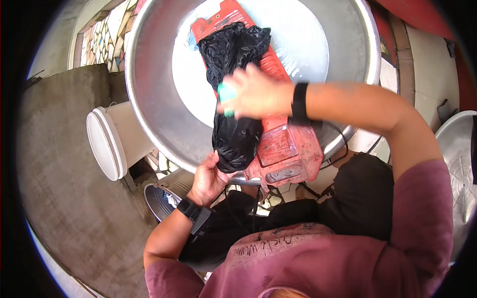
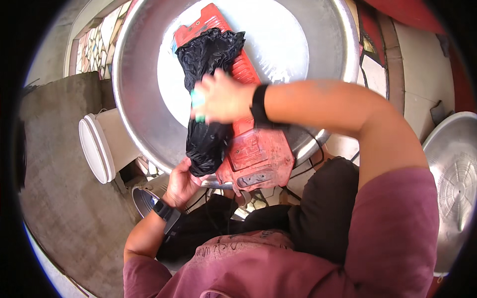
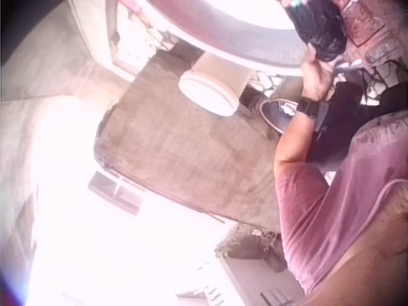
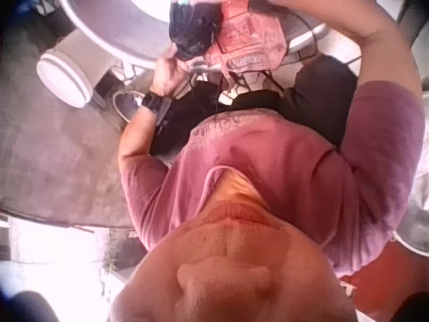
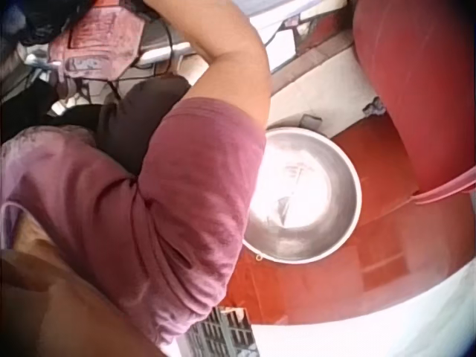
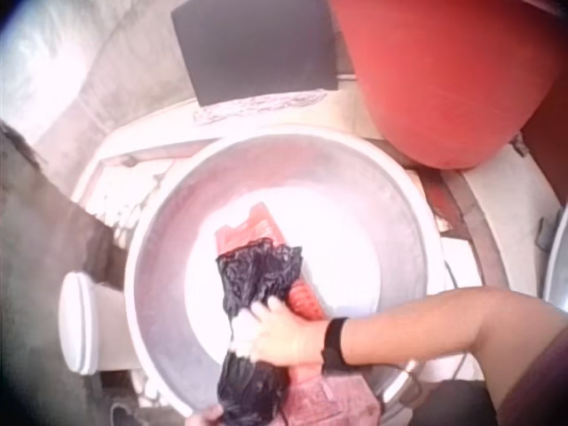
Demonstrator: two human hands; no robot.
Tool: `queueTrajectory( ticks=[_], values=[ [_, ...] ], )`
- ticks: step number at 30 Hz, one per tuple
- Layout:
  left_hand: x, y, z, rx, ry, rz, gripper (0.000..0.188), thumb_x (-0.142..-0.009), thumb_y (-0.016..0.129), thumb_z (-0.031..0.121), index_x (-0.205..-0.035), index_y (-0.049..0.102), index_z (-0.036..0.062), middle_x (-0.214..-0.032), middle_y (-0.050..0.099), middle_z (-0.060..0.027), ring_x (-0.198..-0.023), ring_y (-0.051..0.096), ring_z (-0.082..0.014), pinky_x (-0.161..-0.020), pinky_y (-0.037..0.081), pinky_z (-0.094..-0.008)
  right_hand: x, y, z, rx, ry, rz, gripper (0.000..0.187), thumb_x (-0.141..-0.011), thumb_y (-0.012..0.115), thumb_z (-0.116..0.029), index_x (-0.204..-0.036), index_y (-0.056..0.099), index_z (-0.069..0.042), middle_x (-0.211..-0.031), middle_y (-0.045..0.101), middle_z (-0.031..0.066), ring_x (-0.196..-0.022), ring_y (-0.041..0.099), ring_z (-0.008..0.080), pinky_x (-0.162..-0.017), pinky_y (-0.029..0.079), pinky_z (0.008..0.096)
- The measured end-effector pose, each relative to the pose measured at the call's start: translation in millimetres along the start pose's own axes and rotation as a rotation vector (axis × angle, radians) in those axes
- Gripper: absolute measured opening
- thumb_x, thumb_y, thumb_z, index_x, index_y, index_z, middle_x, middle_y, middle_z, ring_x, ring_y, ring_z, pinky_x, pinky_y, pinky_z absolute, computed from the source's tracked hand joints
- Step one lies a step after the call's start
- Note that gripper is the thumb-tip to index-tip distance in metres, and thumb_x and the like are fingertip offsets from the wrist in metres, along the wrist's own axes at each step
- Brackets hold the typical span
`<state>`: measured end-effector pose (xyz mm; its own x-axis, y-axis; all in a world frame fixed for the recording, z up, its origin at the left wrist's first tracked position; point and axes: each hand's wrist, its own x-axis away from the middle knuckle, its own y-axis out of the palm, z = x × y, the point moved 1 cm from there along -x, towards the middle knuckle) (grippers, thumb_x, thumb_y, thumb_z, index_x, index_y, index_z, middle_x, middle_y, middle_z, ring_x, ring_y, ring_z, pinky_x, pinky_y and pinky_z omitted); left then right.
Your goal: The person scrubs black and white clothes against a red washboard inside a large metal basin filled with soapy water, using a green bar of soap to treat specific areas.
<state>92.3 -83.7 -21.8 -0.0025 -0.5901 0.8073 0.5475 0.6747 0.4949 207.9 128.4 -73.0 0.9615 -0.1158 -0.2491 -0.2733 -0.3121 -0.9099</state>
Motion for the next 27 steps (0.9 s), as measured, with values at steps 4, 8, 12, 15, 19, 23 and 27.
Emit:
queueTrajectory(
  ticks=[4, 8, 12, 15, 19, 23, 27],
  values=[
    [1.1, 5.3, 12.4, -0.382, 0.081, 0.260, 0.043, -0.093, 0.043, 0.019, -0.131, 0.032, 0.0029, -0.125, 0.044, -0.0164, -0.112, 0.050, -0.0297, -0.096, 0.040, -0.0446, -11.8, -11.9, 45.6, -0.092, 0.356, 0.068, 0.040, -0.082, 0.057, -0.039, -0.122, 0.052, -0.033, -0.110, 0.053, 0.0130, -0.099, 0.048, 0.0327, -0.078, 0.040, 0.0454],
    [-7.4, 19.0, 8.5, -1.191, 0.471, 0.090, 0.072, -0.083, 0.063, 0.025, -0.140, 0.021, 0.0090, -0.130, 0.029, -0.0194, -0.102, 0.053, -0.0342, -0.092, 0.044, -0.0395, -13.3, -19.2, 83.5, -0.583, 0.569, 0.280, 0.041, -0.091, 0.048, -0.035, -0.126, 0.046, -0.015, -0.095, 0.063, 0.0162, -0.090, 0.061, 0.0294, -0.079, 0.046, 0.0351],
    [-10.5, 34.0, 3.9, -1.750, 0.527, 0.167, 0.069, -0.073, 0.069, 0.013, -0.133, 0.036, 0.0077, -0.114, 0.045, -0.0196, -0.106, 0.047, -0.0399, -0.090, 0.041, -0.0426, -1.6, -28.4, 92.4, -0.733, 0.661, 0.352, 0.045, -0.092, 0.046, -0.036, -0.128, 0.045, -0.010, -0.106, 0.061, 0.0102, -0.096, 0.058, 0.0192, -0.085, 0.043, 0.0301],
    [-10.9, 46.5, 43.6, -2.083, 0.957, 0.177, 0.036, -0.071, 0.067, 0.007, -0.106, 0.060, 0.0028, -0.087, 0.058, -0.0113, -0.088, 0.054, -0.0337, -0.077, 0.046, -0.0371, 1.4, -39.9, 94.7, -0.907, 0.782, 0.303, 0.046, -0.093, 0.046, -0.036, -0.129, 0.044, -0.008, -0.116, 0.056, 0.0089, -0.106, 0.052, 0.0157, -0.092, 0.039, 0.0282],
    [-1.3, 109.3, 92.1, -1.023, 0.810, 0.202, 0.017, -0.084, 0.057, 0.007, -0.099, 0.060, 0.0008, -0.089, 0.061, -0.0080, -0.073, 0.058, -0.0189, -0.076, 0.046, -0.0241, 5.0, -50.0, 99.7, -1.093, 0.746, 0.458, 0.047, -0.093, 0.046, -0.036, -0.131, 0.042, -0.008, -0.120, 0.053, 0.0104, -0.111, 0.049, 0.0175, -0.095, 0.036, 0.0295],
    [16.9, 178.9, 134.7, -0.675, 1.019, 0.116, 0.019, -0.092, 0.047, 0.017, -0.104, 0.052, 0.0040, -0.089, 0.060, -0.0081, -0.072, 0.057, -0.0145, -0.053, 0.047, -0.0277, 9.0, -65.0, 102.3, -1.136, 0.844, 0.638, 0.050, -0.093, 0.046, -0.036, -0.132, 0.040, -0.005, -0.129, 0.047, 0.0133, -0.120, 0.042, 0.0205, -0.099, 0.031, 0.0305],
    [28.1, 181.5, 150.9, -0.300, 0.991, -0.205, 0.032, -0.092, 0.042, 0.031, -0.110, 0.051, 0.0051, -0.093, 0.061, -0.0130, -0.067, 0.056, -0.0199, -0.048, 0.043, -0.0277, 13.3, -65.7, 104.1, -1.200, 0.867, 0.649, 0.053, -0.093, 0.045, -0.038, -0.133, 0.038, -0.004, -0.133, 0.043, 0.0146, -0.122, 0.040, 0.0215, -0.101, 0.029, 0.0303]
  ],
)
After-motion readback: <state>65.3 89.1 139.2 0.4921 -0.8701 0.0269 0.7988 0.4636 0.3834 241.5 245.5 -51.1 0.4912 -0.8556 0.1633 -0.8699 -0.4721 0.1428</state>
